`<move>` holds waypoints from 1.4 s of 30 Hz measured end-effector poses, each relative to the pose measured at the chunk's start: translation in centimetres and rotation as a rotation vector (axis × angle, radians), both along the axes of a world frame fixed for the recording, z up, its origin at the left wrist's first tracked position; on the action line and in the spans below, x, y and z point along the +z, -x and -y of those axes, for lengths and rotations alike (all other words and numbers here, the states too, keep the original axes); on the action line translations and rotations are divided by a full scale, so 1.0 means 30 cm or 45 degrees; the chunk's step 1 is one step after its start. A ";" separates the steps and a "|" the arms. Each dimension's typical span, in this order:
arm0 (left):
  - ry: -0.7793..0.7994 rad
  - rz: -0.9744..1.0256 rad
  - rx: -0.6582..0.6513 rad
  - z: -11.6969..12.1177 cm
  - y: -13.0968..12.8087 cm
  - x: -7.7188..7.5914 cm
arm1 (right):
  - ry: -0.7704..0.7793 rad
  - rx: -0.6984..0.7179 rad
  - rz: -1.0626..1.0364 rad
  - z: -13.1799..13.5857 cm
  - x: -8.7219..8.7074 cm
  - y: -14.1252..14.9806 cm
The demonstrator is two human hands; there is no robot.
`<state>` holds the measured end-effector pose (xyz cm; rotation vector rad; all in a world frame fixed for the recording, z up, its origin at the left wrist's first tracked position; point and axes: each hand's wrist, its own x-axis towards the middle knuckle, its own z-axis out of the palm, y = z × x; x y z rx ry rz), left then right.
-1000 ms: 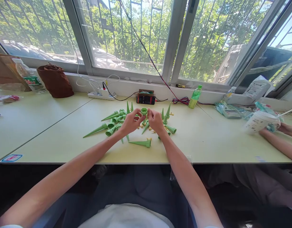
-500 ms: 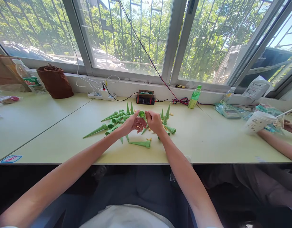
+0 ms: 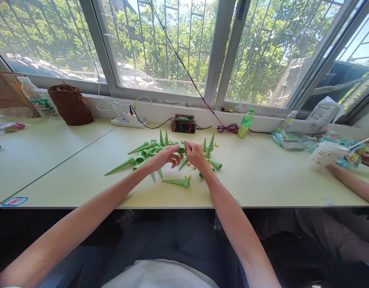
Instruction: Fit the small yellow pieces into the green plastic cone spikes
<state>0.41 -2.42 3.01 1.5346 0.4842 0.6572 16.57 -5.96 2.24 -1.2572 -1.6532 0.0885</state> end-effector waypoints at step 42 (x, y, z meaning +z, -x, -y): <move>-0.258 0.157 0.124 0.015 -0.014 -0.004 | -0.022 0.000 -0.049 0.012 0.015 -0.006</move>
